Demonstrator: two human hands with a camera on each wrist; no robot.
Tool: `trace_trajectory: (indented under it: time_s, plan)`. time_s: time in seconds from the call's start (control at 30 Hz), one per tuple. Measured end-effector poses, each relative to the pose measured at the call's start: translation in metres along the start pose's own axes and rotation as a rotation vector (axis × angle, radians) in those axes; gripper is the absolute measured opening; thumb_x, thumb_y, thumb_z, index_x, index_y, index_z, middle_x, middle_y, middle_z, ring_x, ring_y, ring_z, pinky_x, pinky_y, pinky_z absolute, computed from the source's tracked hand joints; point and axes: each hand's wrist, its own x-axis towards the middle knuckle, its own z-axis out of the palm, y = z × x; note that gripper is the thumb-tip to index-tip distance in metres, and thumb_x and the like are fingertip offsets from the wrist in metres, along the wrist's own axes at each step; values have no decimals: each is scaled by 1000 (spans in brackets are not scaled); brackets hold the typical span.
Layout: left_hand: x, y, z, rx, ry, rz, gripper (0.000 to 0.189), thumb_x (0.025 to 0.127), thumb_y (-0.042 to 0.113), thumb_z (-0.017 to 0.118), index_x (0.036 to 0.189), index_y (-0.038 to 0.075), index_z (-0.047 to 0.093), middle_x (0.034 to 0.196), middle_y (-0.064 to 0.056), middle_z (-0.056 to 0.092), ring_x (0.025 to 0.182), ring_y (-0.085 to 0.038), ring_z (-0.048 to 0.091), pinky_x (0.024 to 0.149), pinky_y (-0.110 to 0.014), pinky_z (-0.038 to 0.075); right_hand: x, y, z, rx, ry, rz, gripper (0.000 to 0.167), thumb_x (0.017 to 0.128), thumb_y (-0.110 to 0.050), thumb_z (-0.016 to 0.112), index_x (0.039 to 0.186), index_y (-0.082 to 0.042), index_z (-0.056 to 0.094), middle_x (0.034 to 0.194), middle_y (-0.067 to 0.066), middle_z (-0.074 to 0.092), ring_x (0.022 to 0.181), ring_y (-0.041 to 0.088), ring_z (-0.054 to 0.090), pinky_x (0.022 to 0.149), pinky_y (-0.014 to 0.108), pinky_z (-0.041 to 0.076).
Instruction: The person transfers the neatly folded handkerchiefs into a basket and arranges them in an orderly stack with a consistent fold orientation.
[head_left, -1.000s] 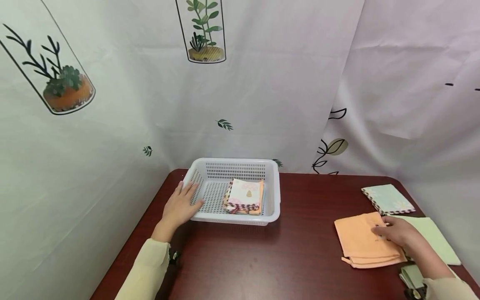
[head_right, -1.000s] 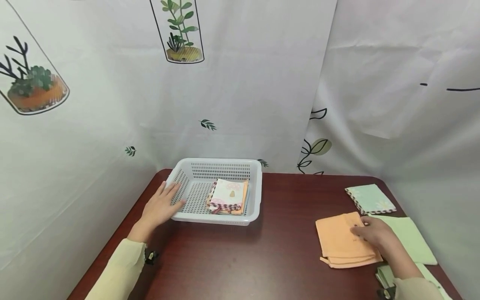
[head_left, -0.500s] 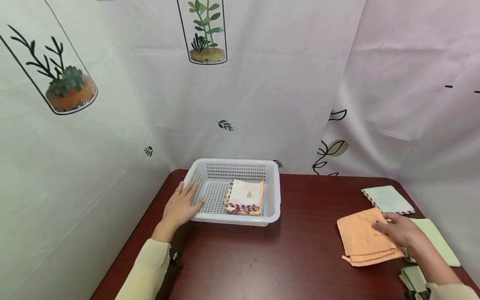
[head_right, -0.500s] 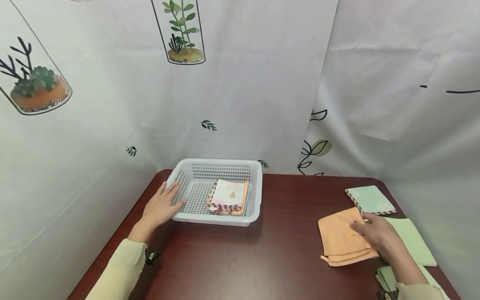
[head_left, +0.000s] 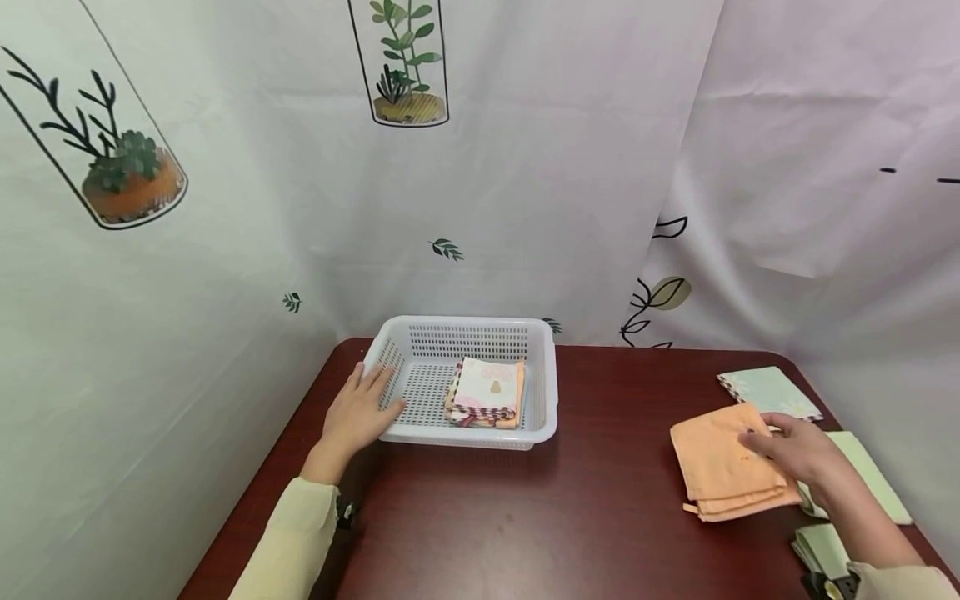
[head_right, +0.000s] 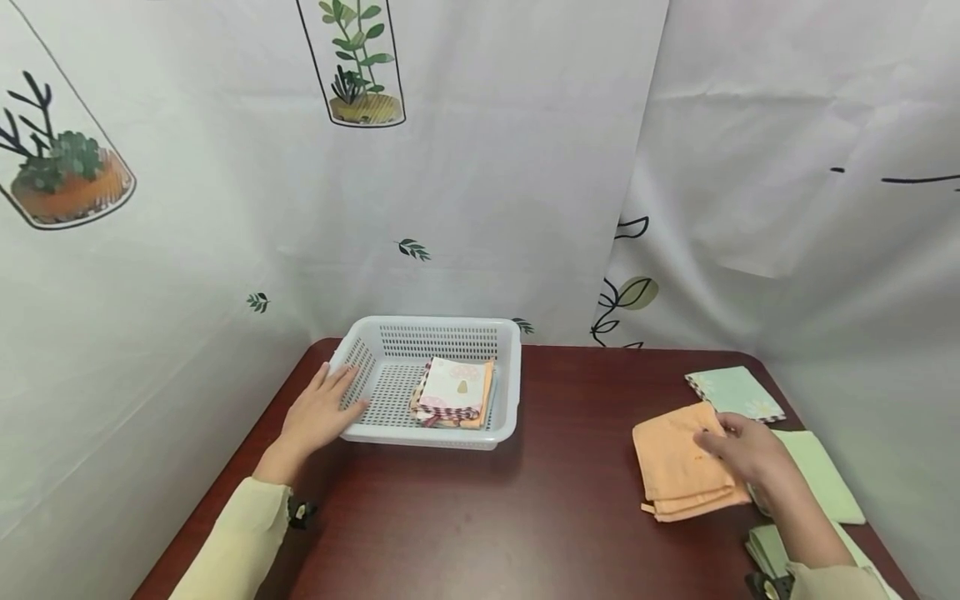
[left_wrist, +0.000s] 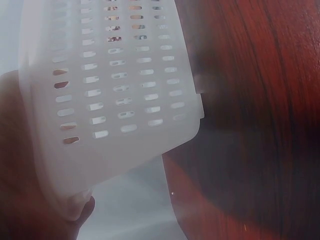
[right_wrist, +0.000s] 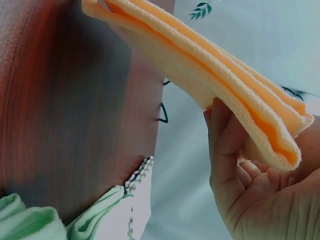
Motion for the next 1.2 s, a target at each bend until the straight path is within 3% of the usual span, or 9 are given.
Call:
trace_trajectory:
  time_s: [0.17,0.3,0.4,0.53,0.6,0.73,0.97,1.07,1.2]
  plan:
    - [0,-1,1,11,-1,7,74,95,47,55,155,6,40,158,-21,39,153,-45,16,120,-60,23,0,-2,0,9,17,-9,81,101,-45,56,142,21,32,133,47,45,103,41,64,80,47,54]
    - [0,0,1,7,-5,5,74,96,46,56,155,6,40,158,-21,39,153,-44,15,120,-60,23,-1,-6,0,27,22,-14,84,101,-45,56,143,22,29,131,46,47,96,31,67,77,43,55]
    - [1,0,1,6,-8,1,74,96,46,57,155,6,40,158,-22,39,153,-45,15,119,-62,23,-3,-8,0,19,25,-20,84,102,-45,55,144,23,28,136,48,41,105,43,63,81,48,54]
    - [1,0,0,16,-13,-1,75,96,47,56,156,6,39,159,-22,38,153,-44,15,120,-61,22,-3,-12,0,-1,33,-35,81,103,-44,53,144,21,29,141,50,32,121,59,48,89,59,49]
    - [2,0,0,21,-14,-1,75,96,48,55,156,6,39,159,-21,38,153,-44,15,120,-60,22,-3,-14,0,-2,42,-42,79,103,-44,53,143,21,31,139,50,35,117,56,52,87,57,50]
    - [1,0,0,17,-9,3,75,96,47,56,156,6,39,159,-21,38,153,-44,15,120,-61,22,-4,-16,0,10,53,-50,79,102,-44,56,142,20,33,134,47,44,103,40,64,79,43,54]
    - [1,1,0,21,-2,10,72,97,45,56,155,6,41,158,-21,39,153,-45,16,119,-61,23,-5,-25,0,19,73,-70,76,102,-42,55,143,19,35,130,43,50,92,21,64,71,32,51]
    - [0,1,-1,23,-4,11,71,97,45,56,155,6,41,158,-21,40,153,-45,16,119,-61,23,-6,-30,0,16,83,-75,73,103,-41,55,142,18,37,127,42,54,90,19,64,70,32,52]
    - [0,0,-1,23,-6,10,71,97,44,56,155,6,41,158,-21,40,153,-45,16,120,-61,23,-8,-35,1,27,89,-73,71,104,-41,52,143,16,38,126,40,55,96,28,65,73,35,52]
